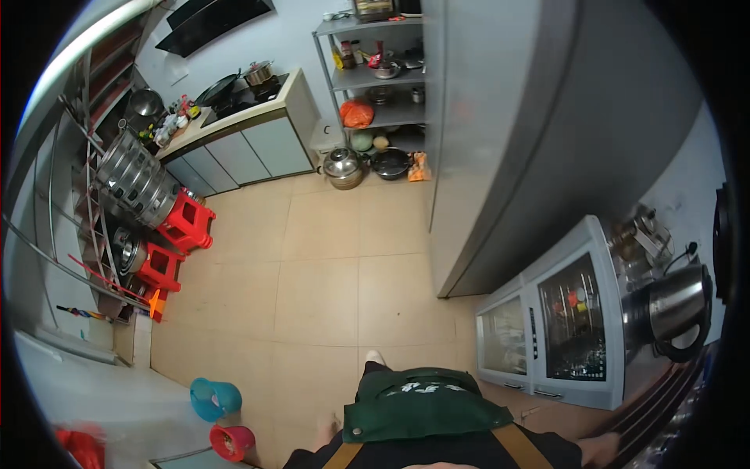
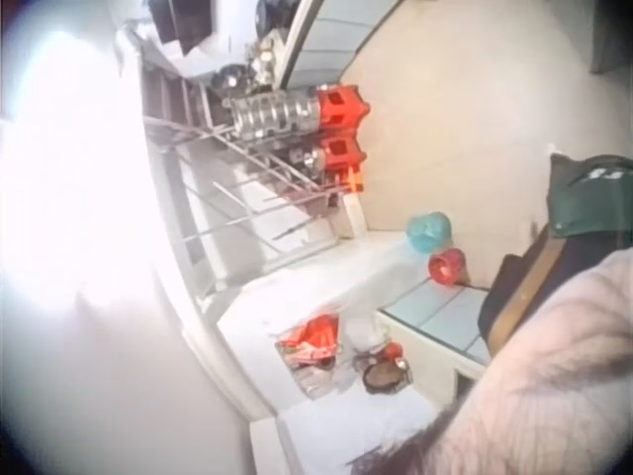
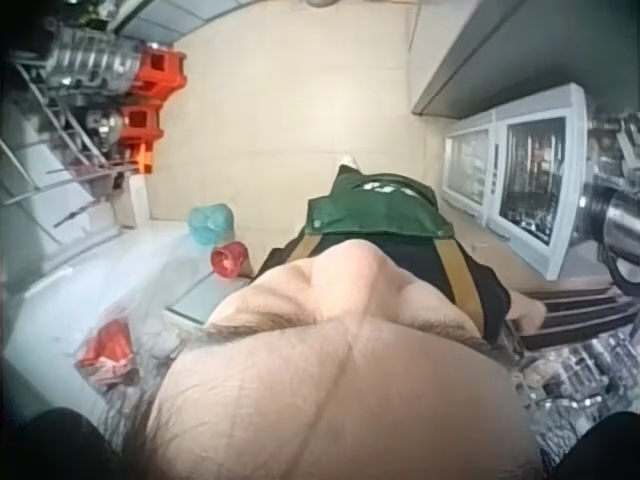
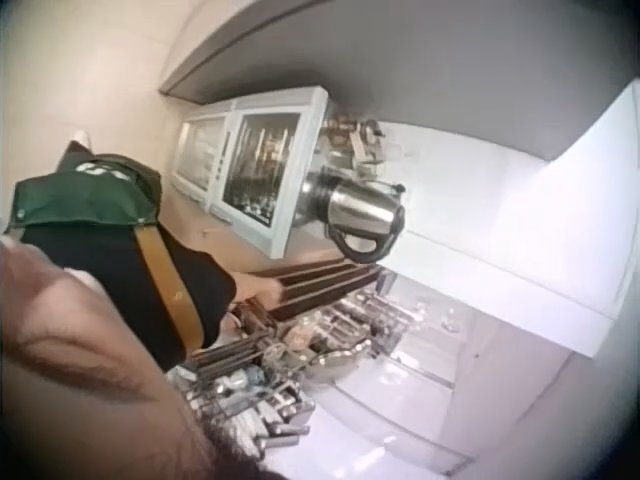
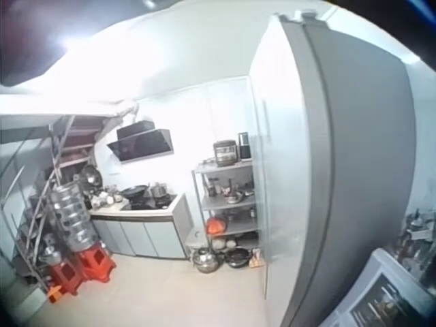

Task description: Retrieving steamed buns from a freezer and placing them into a steamer tray.

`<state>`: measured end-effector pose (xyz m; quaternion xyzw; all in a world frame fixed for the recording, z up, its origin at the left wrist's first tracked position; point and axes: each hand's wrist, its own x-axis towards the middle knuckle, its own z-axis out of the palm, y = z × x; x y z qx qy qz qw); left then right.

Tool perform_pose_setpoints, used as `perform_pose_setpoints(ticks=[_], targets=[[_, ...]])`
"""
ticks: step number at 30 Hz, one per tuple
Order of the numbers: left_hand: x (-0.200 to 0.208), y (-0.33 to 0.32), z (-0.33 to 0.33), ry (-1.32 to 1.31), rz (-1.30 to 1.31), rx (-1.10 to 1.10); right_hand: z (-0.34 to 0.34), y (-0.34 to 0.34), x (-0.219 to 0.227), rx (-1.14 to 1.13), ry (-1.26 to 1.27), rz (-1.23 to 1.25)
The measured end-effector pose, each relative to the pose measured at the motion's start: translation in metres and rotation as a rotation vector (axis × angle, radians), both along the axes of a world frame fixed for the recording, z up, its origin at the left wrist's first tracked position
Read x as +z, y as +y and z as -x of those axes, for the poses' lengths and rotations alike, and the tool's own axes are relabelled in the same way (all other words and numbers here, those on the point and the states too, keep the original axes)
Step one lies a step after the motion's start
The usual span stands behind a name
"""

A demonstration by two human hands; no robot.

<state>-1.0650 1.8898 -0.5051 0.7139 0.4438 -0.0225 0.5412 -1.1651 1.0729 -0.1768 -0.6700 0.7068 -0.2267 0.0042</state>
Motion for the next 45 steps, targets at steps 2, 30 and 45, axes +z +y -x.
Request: perform_pose_setpoints(ticks=[2,30,45], targets=[[0.007,0.032,-0.014,0.041,0.285,0.148,-0.004,0.048,-0.058,0.189,0.083,-0.183],[0.097,0.094,-0.581,0.095,-0.446,-1.034,-0.773,0.406,0.109,1.378,-0.255,0.477],[0.116,0.179,-0.855,0.309,-0.152,-1.101,-0.86,0.37,0.223,0.614,1.241,0.421]])
